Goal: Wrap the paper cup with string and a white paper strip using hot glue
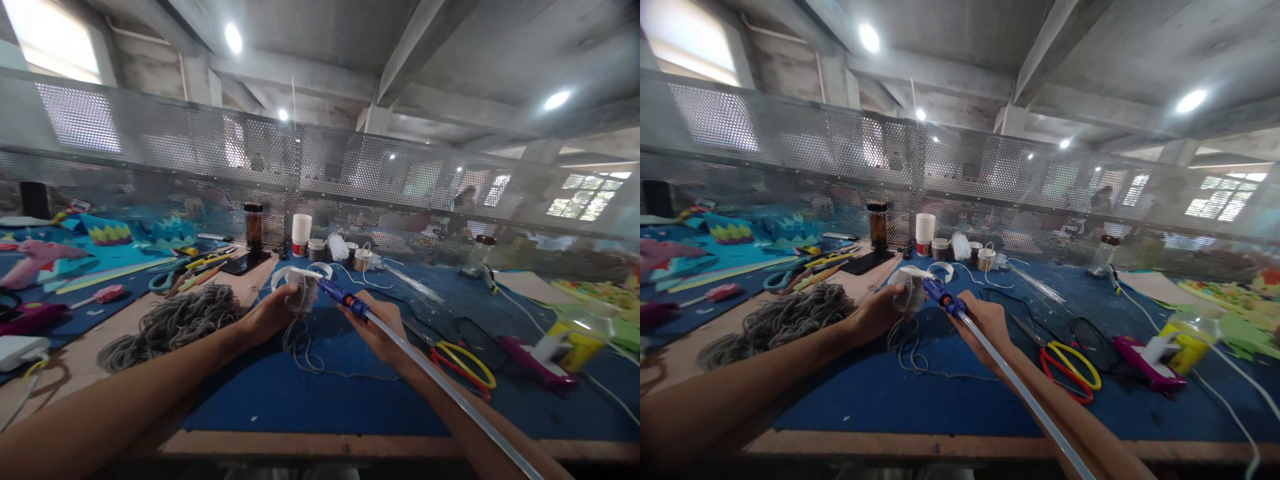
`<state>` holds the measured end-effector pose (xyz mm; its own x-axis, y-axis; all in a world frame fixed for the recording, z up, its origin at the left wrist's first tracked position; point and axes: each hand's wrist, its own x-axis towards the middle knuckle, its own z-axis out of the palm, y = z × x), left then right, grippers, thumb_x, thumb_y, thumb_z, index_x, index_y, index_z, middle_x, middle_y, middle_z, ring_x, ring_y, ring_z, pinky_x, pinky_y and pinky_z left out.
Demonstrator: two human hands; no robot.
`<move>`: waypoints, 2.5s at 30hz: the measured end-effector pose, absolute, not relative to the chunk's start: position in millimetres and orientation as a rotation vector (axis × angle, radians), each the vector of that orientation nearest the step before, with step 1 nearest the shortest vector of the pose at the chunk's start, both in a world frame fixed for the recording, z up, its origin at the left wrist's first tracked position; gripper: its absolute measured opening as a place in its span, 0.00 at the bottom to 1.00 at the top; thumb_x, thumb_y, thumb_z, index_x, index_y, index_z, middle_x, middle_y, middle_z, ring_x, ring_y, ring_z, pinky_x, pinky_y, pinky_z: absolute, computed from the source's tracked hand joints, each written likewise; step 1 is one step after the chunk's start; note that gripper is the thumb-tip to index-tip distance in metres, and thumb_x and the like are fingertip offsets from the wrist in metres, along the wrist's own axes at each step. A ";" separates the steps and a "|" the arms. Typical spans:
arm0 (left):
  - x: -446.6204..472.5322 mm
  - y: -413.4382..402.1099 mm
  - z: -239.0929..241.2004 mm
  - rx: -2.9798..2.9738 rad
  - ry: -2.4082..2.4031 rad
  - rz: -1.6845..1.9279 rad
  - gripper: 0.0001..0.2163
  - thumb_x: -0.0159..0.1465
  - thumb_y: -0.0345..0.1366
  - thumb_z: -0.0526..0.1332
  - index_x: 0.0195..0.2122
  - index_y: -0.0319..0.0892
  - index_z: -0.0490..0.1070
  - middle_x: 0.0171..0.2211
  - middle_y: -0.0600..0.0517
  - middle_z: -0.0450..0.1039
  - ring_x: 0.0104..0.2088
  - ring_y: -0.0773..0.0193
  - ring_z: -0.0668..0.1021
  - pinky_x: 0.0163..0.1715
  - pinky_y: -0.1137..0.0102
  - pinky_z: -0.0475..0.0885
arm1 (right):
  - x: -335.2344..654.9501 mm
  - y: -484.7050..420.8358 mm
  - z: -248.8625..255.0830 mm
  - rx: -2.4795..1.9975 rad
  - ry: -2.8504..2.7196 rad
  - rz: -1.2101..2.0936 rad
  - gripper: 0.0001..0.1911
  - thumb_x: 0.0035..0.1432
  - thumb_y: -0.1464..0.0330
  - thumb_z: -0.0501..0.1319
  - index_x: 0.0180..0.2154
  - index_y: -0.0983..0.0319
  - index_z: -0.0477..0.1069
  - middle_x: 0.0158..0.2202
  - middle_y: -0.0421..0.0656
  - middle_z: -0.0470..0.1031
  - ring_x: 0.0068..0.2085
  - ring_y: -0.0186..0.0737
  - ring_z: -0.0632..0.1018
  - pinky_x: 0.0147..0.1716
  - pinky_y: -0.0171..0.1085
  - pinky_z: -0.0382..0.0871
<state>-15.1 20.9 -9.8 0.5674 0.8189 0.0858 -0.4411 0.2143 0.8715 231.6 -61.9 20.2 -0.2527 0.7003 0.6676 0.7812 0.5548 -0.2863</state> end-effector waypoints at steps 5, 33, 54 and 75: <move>-15.6 22.3 -11.2 1.026 0.428 0.911 0.18 0.63 0.42 0.63 0.52 0.40 0.75 0.43 0.45 0.81 0.38 0.60 0.81 0.33 0.70 0.75 | 232.3 -60.5 18.6 -1.212 -2.018 -0.175 0.14 0.68 0.58 0.56 0.33 0.59 0.67 0.23 0.37 0.70 0.22 0.33 0.69 0.24 0.31 0.56; -16.2 21.5 -9.6 1.029 0.395 0.912 0.19 0.63 0.43 0.63 0.53 0.39 0.73 0.41 0.44 0.81 0.38 0.58 0.81 0.33 0.69 0.75 | 233.5 -60.2 19.9 -1.190 -2.017 -0.149 0.14 0.67 0.58 0.56 0.32 0.58 0.67 0.23 0.37 0.70 0.22 0.34 0.70 0.23 0.30 0.56; -20.5 19.9 -4.7 0.964 0.383 0.840 0.21 0.63 0.47 0.61 0.50 0.35 0.74 0.42 0.39 0.81 0.29 0.59 0.79 0.30 0.68 0.73 | 233.0 -60.4 19.6 -1.200 -1.999 -0.125 0.14 0.67 0.58 0.56 0.32 0.59 0.65 0.23 0.36 0.67 0.22 0.33 0.68 0.24 0.31 0.56; -23.5 17.4 1.7 0.911 0.383 0.834 0.24 0.66 0.48 0.56 0.50 0.29 0.74 0.36 0.36 0.80 0.24 0.61 0.78 0.24 0.70 0.73 | 234.3 -59.7 19.4 -1.191 -1.994 -0.146 0.12 0.66 0.60 0.58 0.32 0.59 0.66 0.22 0.36 0.68 0.21 0.32 0.68 0.23 0.30 0.54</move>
<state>-23.5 17.4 1.7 0.6340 0.7720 0.0449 -0.4692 0.3378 0.8160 234.3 -59.7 19.4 -0.2447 0.6940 0.6772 0.7852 0.5515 -0.2815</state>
